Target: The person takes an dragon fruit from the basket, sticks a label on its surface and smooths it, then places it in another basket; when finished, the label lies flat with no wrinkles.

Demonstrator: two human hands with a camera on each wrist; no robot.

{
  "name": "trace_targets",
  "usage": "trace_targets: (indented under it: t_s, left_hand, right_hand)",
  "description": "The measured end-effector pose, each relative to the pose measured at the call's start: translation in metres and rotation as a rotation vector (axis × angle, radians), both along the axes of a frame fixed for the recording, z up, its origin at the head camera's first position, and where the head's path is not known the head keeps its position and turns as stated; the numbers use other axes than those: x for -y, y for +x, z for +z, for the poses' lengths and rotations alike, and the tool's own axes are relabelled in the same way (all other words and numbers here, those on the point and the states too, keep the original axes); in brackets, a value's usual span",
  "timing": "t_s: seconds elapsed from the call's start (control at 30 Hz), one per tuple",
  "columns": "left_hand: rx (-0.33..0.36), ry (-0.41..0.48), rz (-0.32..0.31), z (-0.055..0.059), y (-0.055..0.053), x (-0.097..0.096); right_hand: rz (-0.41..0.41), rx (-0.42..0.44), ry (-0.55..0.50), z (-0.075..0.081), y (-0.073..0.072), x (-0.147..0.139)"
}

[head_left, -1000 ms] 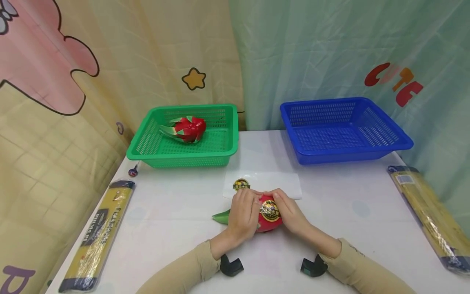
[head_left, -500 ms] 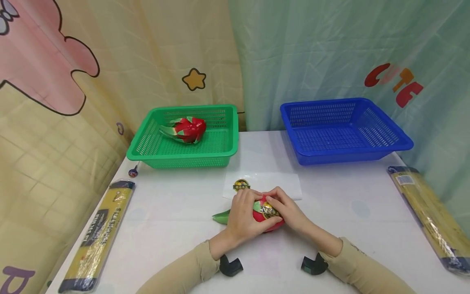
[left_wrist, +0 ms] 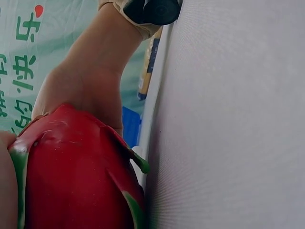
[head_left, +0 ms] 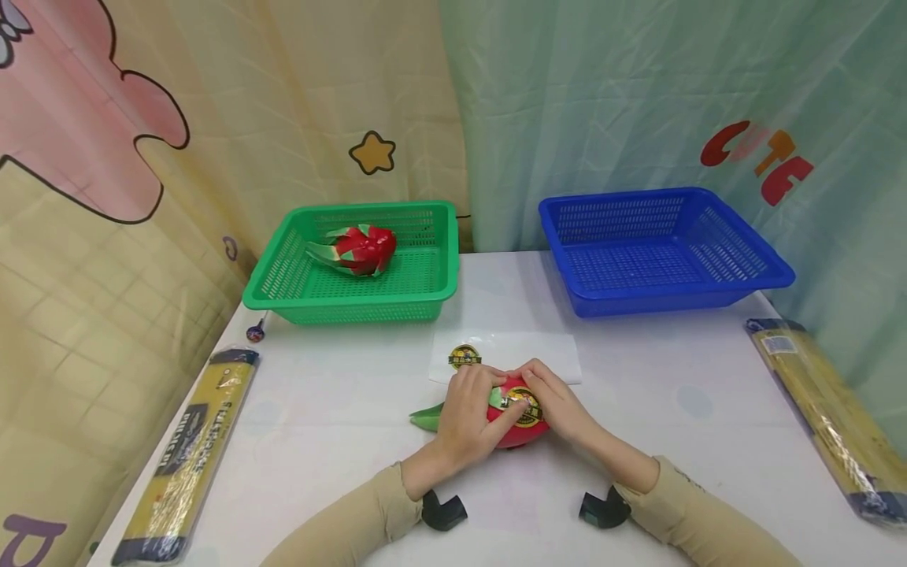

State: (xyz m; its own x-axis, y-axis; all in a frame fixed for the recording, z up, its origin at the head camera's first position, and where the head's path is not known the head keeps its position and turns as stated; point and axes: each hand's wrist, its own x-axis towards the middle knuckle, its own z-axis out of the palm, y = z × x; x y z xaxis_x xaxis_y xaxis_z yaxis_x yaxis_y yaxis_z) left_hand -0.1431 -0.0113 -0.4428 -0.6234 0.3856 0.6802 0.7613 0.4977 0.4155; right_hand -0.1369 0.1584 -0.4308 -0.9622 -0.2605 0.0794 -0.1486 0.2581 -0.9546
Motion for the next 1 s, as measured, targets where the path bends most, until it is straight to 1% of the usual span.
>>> trace_targets:
  t_s: [0.1,0.2,0.33,0.43,0.53,0.73,0.9,1.0]
  left_hand:
    - [-0.011,-0.011,-0.003,0.0001,-0.0003,0.0007]
    - [-0.003,-0.004,-0.007,-0.0002,-0.0005,0.0012]
    - [-0.004,0.010,-0.016,-0.0006,-0.0008,0.0012]
    - [-0.007,0.012,-0.025,0.0001,-0.0005,0.0008]
    - [-0.007,0.008,-0.030,0.0008,0.0002,0.0005]
    - [-0.037,-0.012,-0.018,0.0024,0.0020,0.0000]
    - [-0.051,-0.038,-0.016,0.0033,0.0032,0.0002]
    - [-0.046,-0.055,-0.018,0.0033,0.0038,0.0006]
  right_hand:
    - [0.022,0.011,-0.005,-0.0008,-0.0018,-0.0014]
    - [0.048,0.033,-0.012,-0.0004,-0.0022,-0.0020]
    - [0.070,0.053,-0.056,0.0001,-0.0021,-0.0018]
    - [0.059,0.049,-0.088,0.0000,-0.0012,-0.0017]
    - [0.037,0.038,-0.099,0.0001,0.0007,-0.0013]
    - [0.013,0.031,-0.094,-0.0014,0.0008,-0.0018]
    - [-0.003,0.035,-0.040,-0.0003,-0.0016,-0.0030]
    - [-0.003,0.041,-0.009,0.0001,-0.0029,-0.0044]
